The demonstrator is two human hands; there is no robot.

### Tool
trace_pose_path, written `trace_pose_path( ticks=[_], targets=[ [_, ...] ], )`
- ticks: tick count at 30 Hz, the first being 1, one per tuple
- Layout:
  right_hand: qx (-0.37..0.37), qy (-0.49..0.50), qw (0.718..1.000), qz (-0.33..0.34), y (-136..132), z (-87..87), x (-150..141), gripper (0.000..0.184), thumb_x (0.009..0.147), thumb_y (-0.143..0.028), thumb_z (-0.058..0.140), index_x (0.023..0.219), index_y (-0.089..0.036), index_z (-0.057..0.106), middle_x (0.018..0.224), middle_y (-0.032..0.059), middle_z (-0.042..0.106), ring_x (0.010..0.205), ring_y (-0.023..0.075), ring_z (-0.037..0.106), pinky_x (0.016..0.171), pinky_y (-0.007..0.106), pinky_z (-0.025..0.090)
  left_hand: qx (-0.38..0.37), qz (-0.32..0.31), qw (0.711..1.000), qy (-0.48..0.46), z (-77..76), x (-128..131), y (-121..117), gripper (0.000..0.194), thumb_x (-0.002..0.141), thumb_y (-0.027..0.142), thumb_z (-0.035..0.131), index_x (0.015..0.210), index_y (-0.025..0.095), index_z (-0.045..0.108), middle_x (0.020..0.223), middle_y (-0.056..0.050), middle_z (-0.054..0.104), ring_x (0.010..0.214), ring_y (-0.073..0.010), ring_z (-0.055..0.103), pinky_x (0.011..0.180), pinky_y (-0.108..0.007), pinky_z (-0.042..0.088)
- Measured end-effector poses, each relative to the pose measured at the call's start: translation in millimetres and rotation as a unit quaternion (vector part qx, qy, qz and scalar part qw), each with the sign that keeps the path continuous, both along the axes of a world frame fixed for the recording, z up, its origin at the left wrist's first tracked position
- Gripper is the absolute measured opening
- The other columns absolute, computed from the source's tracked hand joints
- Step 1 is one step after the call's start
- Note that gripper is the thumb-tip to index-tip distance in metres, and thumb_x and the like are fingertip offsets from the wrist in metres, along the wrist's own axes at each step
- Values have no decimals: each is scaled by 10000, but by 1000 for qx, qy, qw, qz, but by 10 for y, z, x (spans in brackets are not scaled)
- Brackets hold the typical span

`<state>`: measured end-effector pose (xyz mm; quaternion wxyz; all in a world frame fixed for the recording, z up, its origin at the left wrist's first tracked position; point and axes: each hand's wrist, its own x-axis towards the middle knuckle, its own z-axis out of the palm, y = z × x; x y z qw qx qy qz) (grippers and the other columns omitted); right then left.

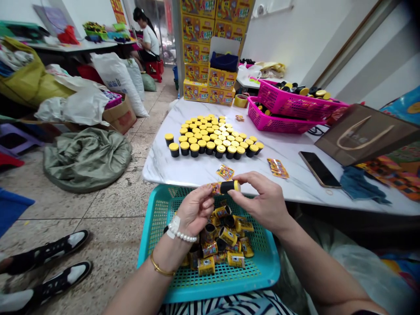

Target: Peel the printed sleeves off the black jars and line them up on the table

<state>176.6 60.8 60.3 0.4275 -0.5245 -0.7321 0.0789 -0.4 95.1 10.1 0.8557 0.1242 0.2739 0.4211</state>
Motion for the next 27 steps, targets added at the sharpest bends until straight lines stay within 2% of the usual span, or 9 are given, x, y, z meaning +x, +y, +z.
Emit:
trace_pose_path(
  ticks=[5, 9, 11, 13, 16, 19, 21, 23, 27],
  targets=[
    [-1, -4, 1000, 1, 16, -48, -30, 151, 818, -218, 668, 969, -208, 677, 899, 56, 709, 855, 207, 674, 805, 368, 556, 10, -10, 1000, 15, -34, 1, 0, 249, 678, 187, 819, 846, 74, 674, 656, 44, 577, 383, 24, 349, 295, -85, 211],
    [-98, 95, 989, 62, 38, -137, -26, 202, 820, -263, 702, 1009, -204, 664, 1041, 79, 709, 953, 203, 687, 856, 363, 577, 19, 0, 999, 29, -28, 0, -8, 235, 684, 196, 814, 813, 72, 662, 651, 37, 568, 402, 18, 353, 299, -89, 188],
    [-157, 174, 967, 99, 32, -182, -30, 231, 824, -281, 708, 1028, -204, 631, 1186, 106, 689, 997, 201, 702, 859, 350, 592, 21, 10, 999, 39, -23, 1, -30, 228, 685, 199, 811, 805, 75, 662, 652, 29, 570, 420, 7, 370, 305, -96, 199],
    [-200, 225, 945, 131, 16, -224, -32, 251, 829, -291, 712, 1037, -208, 598, 1186, 107, 706, 955, 190, 726, 830, 334, 608, 24, 20, 998, 56, -25, -1, -64, 241, 689, 225, 813, 821, 76, 676, 667, 15, 583, 451, -10, 402, 319, -107, 233],
    [-188, 222, 949, 123, -16, -288, -25, 283, 802, -287, 754, 1028, -211, 602, 1006, 60, 754, 877, 179, 736, 829, 332, 613, 40, 45, 994, 92, -37, -11, -118, 266, 676, 244, 832, 826, 70, 698, 696, -5, 598, 523, -33, 458, 363, -118, 289],
    [-154, 220, 958, 97, -47, -346, -11, 307, 761, -277, 801, 1009, -217, 630, 972, 37, 739, 880, 176, 724, 847, 332, 609, 56, 71, 988, 126, -37, -27, -155, 321, 655, 262, 863, 869, 82, 706, 774, -26, 627, 597, -51, 512, 428, -131, 348],
    [-158, 232, 954, 106, -63, -370, -7, 319, 747, -282, 818, 1004, -224, 639, 959, 31, 728, 872, 175, 715, 825, 326, 610, 70, 49, 987, 138, -30, -46, -170, 410, 656, 305, 873, 976, 115, 702, 849, -41, 655, 635, -75, 558, 460, -156, 381],
    [-162, 229, 952, 122, -78, -374, -4, 327, 729, -297, 835, 988, -223, 649, 934, 28, 708, 854, 176, 698, 793, 322, 606, 99, -10, 984, 148, -31, -70, -179, 466, 661, 342, 873, 1038, 136, 694, 848, -44, 664, 625, -93, 575, 464, -177, 386],
    [-176, 185, 955, 152, -117, -352, 0, 333, 684, -330, 870, 891, -208, 640, 882, 21, 651, 815, 172, 645, 740, 308, 571, 175, -90, 964, 178, -66, -106, -177, 372, 670, 367, 862, 888, 117, 692, 686, -3, 621, 507, -62, 499, 466, -188, 371]
  ],
)
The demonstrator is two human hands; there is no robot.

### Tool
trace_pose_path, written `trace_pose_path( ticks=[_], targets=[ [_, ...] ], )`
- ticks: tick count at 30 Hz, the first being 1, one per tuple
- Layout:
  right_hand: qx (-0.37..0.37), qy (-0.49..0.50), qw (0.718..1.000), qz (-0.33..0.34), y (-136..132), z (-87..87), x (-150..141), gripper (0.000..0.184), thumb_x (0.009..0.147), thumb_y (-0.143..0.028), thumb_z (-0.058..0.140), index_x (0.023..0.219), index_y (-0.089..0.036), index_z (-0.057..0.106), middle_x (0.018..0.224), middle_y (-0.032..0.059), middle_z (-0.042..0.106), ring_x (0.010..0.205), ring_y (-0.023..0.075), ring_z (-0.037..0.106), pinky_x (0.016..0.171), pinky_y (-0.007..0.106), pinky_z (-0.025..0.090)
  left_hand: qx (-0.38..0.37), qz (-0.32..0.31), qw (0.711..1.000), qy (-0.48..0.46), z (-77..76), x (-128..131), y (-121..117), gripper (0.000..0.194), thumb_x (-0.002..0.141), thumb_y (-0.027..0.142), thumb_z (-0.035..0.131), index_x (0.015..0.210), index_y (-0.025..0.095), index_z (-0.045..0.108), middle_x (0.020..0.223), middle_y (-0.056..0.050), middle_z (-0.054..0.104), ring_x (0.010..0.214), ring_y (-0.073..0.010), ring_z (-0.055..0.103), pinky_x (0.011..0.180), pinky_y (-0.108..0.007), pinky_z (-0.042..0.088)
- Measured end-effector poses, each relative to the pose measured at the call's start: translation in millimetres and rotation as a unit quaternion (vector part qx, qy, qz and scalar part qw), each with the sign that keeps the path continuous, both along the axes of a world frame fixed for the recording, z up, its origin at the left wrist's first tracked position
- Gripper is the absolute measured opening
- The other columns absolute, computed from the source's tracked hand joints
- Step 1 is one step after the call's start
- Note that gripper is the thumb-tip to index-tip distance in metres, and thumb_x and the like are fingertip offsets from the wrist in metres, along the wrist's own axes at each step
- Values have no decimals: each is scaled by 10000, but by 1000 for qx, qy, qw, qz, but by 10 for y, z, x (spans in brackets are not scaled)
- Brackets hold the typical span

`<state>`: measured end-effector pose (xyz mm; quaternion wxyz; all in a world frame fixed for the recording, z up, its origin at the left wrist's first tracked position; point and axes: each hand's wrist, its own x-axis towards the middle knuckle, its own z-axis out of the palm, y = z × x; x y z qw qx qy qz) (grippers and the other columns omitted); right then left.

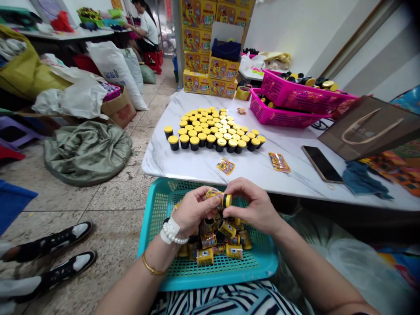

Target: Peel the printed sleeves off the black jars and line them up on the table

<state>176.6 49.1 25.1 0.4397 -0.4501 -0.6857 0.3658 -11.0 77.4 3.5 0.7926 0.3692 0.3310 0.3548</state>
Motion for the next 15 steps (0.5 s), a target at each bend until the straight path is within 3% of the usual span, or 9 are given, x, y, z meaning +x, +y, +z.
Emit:
trace_pose_path(
  ticks=[3, 6, 11, 15],
  targets=[
    [-46, 9, 998, 30, -37, -11, -7, 394, 647, -358, 892, 858, -207, 596, 818, -7, 621, 737, 149, 612, 655, 268, 540, 39, -39, 998, 29, -22, 12, 20, 362, 677, 399, 849, 830, 128, 664, 628, 18, 589, 482, -64, 484, 468, -193, 371],
    [-59, 40, 997, 34, -59, -46, -6, 453, 653, -360, 890, 998, -217, 634, 843, -13, 594, 741, 138, 599, 650, 255, 532, 49, -80, 995, 23, -28, 39, 27, 381, 661, 418, 856, 769, 138, 621, 601, 29, 557, 474, -61, 464, 450, -185, 337],
    [-61, 72, 989, 118, -48, -80, 64, 382, 708, -340, 858, 1068, -273, 750, 955, 22, 579, 821, 143, 620, 675, 256, 560, -59, -96, 993, -39, -65, 4, -33, 485, 631, 521, 851, 840, 154, 613, 584, 53, 509, 420, -36, 369, 405, -169, 239],
    [-132, 123, 971, 156, -69, -108, 36, 446, 747, -331, 830, 1179, -337, 716, 1027, 22, 562, 772, 112, 637, 653, 245, 577, -60, -67, 996, -28, -72, -49, -98, 524, 686, 614, 777, 868, 146, 627, 544, 77, 444, 385, -9, 241, 368, -155, 173]
  ],
)
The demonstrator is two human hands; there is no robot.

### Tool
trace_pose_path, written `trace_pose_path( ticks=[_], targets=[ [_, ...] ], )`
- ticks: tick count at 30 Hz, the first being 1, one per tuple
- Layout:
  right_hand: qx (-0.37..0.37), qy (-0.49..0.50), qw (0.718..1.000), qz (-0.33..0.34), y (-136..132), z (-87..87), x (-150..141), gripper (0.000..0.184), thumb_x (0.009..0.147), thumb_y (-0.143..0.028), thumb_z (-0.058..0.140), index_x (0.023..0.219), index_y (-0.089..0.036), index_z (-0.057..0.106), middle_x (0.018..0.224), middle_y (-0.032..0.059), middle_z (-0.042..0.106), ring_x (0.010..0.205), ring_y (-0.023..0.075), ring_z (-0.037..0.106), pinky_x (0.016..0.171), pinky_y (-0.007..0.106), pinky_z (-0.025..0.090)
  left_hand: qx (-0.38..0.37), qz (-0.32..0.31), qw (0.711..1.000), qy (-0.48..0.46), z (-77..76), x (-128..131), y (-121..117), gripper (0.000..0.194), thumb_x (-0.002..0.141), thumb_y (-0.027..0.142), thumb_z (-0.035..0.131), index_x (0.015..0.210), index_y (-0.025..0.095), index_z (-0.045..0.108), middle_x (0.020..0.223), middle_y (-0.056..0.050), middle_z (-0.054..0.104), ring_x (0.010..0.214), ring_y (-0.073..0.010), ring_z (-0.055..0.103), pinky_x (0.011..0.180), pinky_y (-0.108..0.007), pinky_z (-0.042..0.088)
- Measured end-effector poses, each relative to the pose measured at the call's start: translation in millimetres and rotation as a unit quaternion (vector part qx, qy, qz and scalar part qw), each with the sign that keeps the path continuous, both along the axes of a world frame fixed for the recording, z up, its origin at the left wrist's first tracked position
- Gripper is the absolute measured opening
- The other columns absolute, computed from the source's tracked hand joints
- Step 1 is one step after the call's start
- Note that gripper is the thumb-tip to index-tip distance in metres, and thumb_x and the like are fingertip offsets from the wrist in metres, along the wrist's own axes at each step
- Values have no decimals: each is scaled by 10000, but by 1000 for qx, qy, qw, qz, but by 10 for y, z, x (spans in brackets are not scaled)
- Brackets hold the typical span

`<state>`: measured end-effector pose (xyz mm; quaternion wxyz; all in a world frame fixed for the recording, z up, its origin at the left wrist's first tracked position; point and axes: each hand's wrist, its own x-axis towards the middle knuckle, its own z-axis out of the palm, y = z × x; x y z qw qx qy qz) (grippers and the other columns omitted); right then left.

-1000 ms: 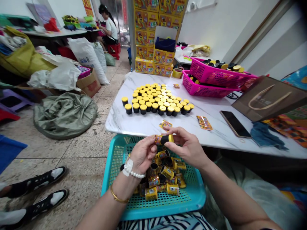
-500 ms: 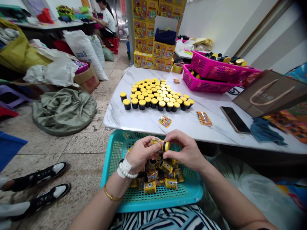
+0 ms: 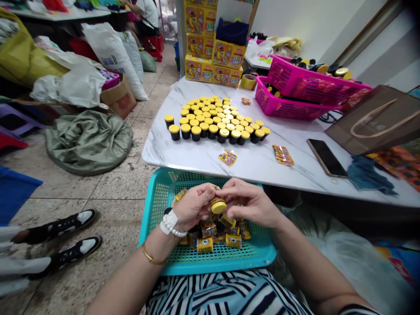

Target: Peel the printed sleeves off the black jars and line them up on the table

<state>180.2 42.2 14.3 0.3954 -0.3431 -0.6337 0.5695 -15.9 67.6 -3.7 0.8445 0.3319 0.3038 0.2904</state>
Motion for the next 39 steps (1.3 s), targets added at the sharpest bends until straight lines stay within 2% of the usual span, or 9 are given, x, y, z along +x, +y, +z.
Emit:
trace_pose_path(
  ticks=[5, 12, 17, 22, 27, 30, 34, 36, 39],
  targets=[
    [50, 26, 994, -91, -56, -50, -128, 321, 743, -312, 833, 1057, -324, 770, 1002, 28, 578, 879, 151, 619, 707, 275, 577, -28, 48, 998, -17, 65, -2, -109, 520, 671, 575, 811, 902, 142, 642, 562, 73, 450, 404, -5, 275, 363, -128, 209],
    [126, -5, 977, -175, -107, -31, -92, 152, 726, -276, 847, 867, -272, 790, 825, 20, 602, 707, 134, 582, 560, 245, 517, -130, 39, 986, -96, -5, 37, -234, 392, 645, 365, 890, 751, 130, 595, 569, 64, 460, 400, 15, 295, 326, -86, 159],
    [124, -28, 984, -121, -141, 11, -54, 202, 783, -305, 799, 982, -280, 786, 918, 41, 603, 772, 152, 614, 586, 257, 550, -95, 5, 992, -82, 23, 125, -326, 441, 652, 460, 865, 752, 143, 575, 547, 55, 526, 338, 1, 321, 281, -116, 196],
    [133, -23, 972, -190, -166, -116, -90, 18, 824, -258, 756, 828, -240, 753, 781, 3, 565, 608, 108, 582, 486, 218, 531, -70, 20, 997, -33, -46, 229, -381, 477, 735, 580, 757, 760, 144, 563, 482, 56, 519, 299, -9, 283, 273, -136, 197],
    [203, -163, 941, -217, -224, -178, -119, 303, 804, -252, 772, 1099, -238, 702, 1010, 65, 631, 793, 159, 666, 666, 283, 626, -77, 126, 989, -7, -99, 268, -348, 502, 680, 546, 818, 782, 179, 491, 510, 121, 383, 370, 6, 200, 337, -111, 151],
    [253, -196, 918, -232, -244, -167, -103, 284, 818, -235, 759, 1099, -242, 717, 992, 71, 669, 859, 183, 686, 702, 292, 629, -72, 126, 989, 14, -67, 222, -295, 511, 686, 598, 784, 806, 186, 506, 543, 102, 399, 396, -15, 254, 357, -127, 139],
    [237, -157, 928, -239, -239, -162, -84, 300, 748, -257, 826, 1040, -229, 764, 909, 63, 707, 784, 177, 690, 676, 286, 616, 40, 102, 990, 90, -15, 131, -238, 416, 746, 532, 755, 875, 172, 590, 552, 83, 444, 418, -38, 284, 385, -164, 205],
    [151, -104, 952, -246, -242, -169, -97, 254, 709, -285, 852, 946, -218, 786, 829, 46, 706, 717, 162, 680, 631, 271, 600, 157, 109, 972, 138, 6, 108, -248, 326, 787, 439, 736, 928, 161, 639, 646, 38, 551, 489, -61, 392, 449, -187, 314],
    [-37, -8, 971, -237, -256, -195, -141, 273, 634, -347, 892, 837, -201, 782, 753, 28, 718, 655, 160, 681, 621, 286, 599, 330, 134, 908, 220, 9, 101, -302, 180, 850, 333, 668, 917, 167, 674, 757, -6, 633, 643, -109, 515, 590, -226, 408]
  ],
)
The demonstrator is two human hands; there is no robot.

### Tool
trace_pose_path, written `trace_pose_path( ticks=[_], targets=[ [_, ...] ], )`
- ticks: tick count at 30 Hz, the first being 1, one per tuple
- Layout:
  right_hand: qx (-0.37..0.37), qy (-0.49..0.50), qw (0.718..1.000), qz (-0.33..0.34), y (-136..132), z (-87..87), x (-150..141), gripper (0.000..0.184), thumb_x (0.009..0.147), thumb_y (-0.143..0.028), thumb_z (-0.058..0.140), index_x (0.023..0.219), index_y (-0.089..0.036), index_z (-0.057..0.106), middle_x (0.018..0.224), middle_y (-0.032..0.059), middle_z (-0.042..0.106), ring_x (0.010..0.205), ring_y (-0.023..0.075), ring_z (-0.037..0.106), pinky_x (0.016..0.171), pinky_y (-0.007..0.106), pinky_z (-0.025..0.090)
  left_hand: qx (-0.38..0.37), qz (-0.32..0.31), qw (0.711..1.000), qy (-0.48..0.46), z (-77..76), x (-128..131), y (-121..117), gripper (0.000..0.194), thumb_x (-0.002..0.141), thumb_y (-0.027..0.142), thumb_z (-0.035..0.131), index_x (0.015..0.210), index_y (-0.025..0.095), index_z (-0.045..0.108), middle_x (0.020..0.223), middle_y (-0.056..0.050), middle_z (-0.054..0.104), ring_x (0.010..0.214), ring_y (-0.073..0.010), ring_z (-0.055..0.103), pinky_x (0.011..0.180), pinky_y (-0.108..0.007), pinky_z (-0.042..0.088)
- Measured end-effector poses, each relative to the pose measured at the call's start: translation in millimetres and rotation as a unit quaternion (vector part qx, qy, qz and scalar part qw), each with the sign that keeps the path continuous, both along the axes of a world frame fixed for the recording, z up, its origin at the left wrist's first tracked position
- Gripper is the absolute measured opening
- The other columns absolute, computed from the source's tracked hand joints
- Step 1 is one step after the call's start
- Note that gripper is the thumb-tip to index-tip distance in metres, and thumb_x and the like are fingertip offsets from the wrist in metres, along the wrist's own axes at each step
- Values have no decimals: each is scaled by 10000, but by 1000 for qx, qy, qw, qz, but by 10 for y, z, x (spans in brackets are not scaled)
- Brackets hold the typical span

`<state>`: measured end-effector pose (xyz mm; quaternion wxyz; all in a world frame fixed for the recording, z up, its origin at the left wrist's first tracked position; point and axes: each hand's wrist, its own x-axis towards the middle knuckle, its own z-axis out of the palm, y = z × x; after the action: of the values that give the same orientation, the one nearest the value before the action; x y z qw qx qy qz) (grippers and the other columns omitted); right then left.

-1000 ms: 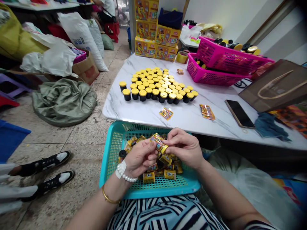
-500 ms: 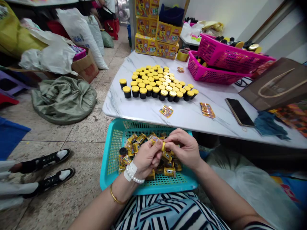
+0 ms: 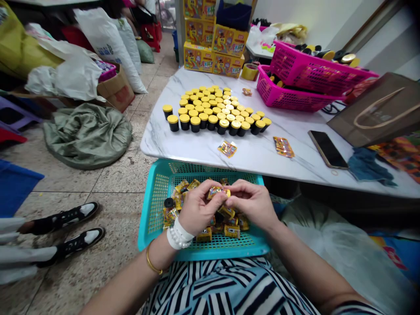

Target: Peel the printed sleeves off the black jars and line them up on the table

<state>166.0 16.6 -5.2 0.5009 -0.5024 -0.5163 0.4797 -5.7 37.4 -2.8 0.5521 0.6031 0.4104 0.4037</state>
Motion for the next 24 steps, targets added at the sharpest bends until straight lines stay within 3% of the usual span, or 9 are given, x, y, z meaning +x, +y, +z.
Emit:
trace_pose_path(
  ticks=[3, 5, 9, 13, 17, 20, 24],
  targets=[
    [-129, 98, 987, 16, -7, -48, -39, 346, 588, -391, 907, 808, -170, 758, 717, 31, 735, 581, 157, 679, 590, 302, 605, 72, 9, 996, 44, -48, 1, -40, 161, 885, 321, 624, 936, 184, 690, 795, -18, 661, 685, -127, 550, 634, -241, 423],
    [-151, 126, 980, 39, 0, -82, -42, 361, 634, -396, 883, 884, -170, 754, 703, 21, 726, 556, 147, 675, 567, 293, 599, 22, 3, 1000, 10, -98, 7, -39, 206, 897, 376, 608, 943, 189, 679, 767, -12, 659, 618, -113, 541, 577, -229, 415],
    [-75, 102, 985, 114, 24, -123, 3, 434, 716, -338, 841, 1131, -270, 734, 888, 11, 694, 685, 125, 673, 635, 283, 597, -196, 7, 976, -92, -158, 28, -21, 371, 862, 567, 601, 855, 197, 582, 488, 65, 516, 354, -63, 350, 372, -182, 255],
    [4, 58, 992, 111, 24, -116, 26, 241, 734, -321, 836, 970, -290, 796, 918, 29, 655, 758, 141, 640, 646, 293, 584, -313, -22, 930, -190, -123, 16, -52, 492, 790, 659, 641, 912, 187, 577, 500, 49, 554, 335, -40, 322, 339, -145, 221],
    [91, 24, 994, 59, -4, -70, 15, 160, 755, -296, 826, 914, -299, 804, 830, 26, 655, 732, 147, 620, 646, 294, 553, -374, -65, 876, -296, -111, -29, -109, 494, 696, 531, 808, 910, 139, 595, 610, 20, 604, 396, -12, 367, 370, -115, 293],
    [122, -25, 990, 65, -26, -48, 14, 189, 767, -294, 818, 955, -298, 801, 890, 42, 666, 798, 162, 629, 680, 296, 535, -380, -90, 870, -300, -152, -52, -136, 447, 699, 475, 831, 842, 135, 578, 586, 22, 600, 367, -1, 337, 336, -106, 278],
    [155, -39, 986, 48, -54, -75, 14, 118, 762, -265, 821, 879, -280, 809, 757, 17, 652, 668, 133, 601, 603, 269, 495, -390, -109, 872, -276, -198, -58, -132, 464, 708, 513, 812, 871, 138, 592, 545, 31, 601, 315, 3, 288, 288, -108, 249]
  ],
)
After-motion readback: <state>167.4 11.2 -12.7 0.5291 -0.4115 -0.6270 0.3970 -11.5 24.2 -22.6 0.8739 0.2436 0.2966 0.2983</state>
